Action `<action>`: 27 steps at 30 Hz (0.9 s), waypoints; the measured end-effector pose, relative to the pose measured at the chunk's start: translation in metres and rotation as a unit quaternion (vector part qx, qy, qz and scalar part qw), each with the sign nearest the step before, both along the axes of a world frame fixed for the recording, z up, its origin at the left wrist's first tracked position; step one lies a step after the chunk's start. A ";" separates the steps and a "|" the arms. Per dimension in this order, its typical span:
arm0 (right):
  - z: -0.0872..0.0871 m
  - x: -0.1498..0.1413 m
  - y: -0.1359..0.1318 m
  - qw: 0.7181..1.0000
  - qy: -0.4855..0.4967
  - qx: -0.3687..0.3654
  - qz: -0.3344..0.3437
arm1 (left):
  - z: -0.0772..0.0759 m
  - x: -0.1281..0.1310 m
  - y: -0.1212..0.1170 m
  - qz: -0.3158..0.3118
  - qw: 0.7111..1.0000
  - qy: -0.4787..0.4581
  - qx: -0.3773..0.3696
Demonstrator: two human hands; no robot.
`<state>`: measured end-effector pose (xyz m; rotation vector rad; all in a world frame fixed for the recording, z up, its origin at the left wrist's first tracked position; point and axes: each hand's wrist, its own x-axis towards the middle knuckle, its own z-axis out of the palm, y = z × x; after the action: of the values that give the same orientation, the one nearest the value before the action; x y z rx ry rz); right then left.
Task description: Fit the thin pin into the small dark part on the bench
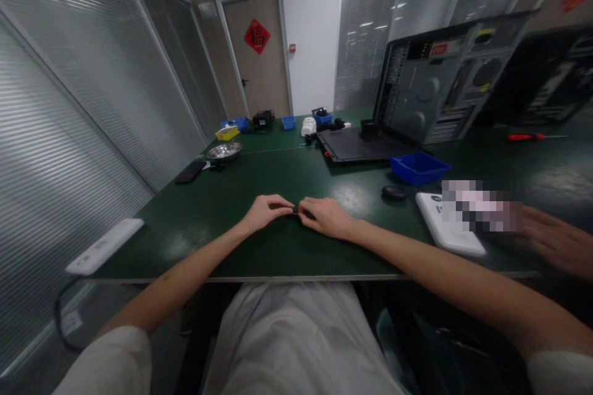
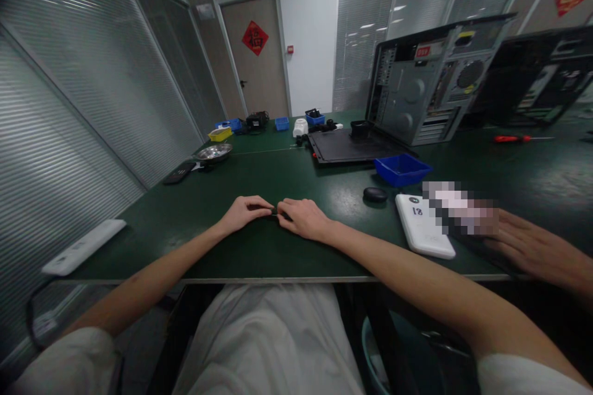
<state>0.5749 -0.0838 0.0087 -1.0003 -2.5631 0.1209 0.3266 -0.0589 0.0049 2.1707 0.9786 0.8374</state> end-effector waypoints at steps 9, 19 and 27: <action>0.002 -0.001 -0.002 1.000 0.006 -0.005 -0.006 | -0.008 -0.004 0.020 0.012 0.994 0.085 0.061; 0.005 0.005 0.001 0.996 0.079 0.010 -0.047 | 0.007 -0.003 -0.011 -0.023 0.992 0.083 0.096; 0.006 0.005 0.000 0.996 0.083 0.013 -0.042 | 0.009 -0.012 -0.003 -0.023 0.984 0.117 0.133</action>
<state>0.5799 -0.0837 0.0143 -1.0407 -2.3642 0.1425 0.3148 -0.0614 0.0138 2.5569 0.9688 0.7379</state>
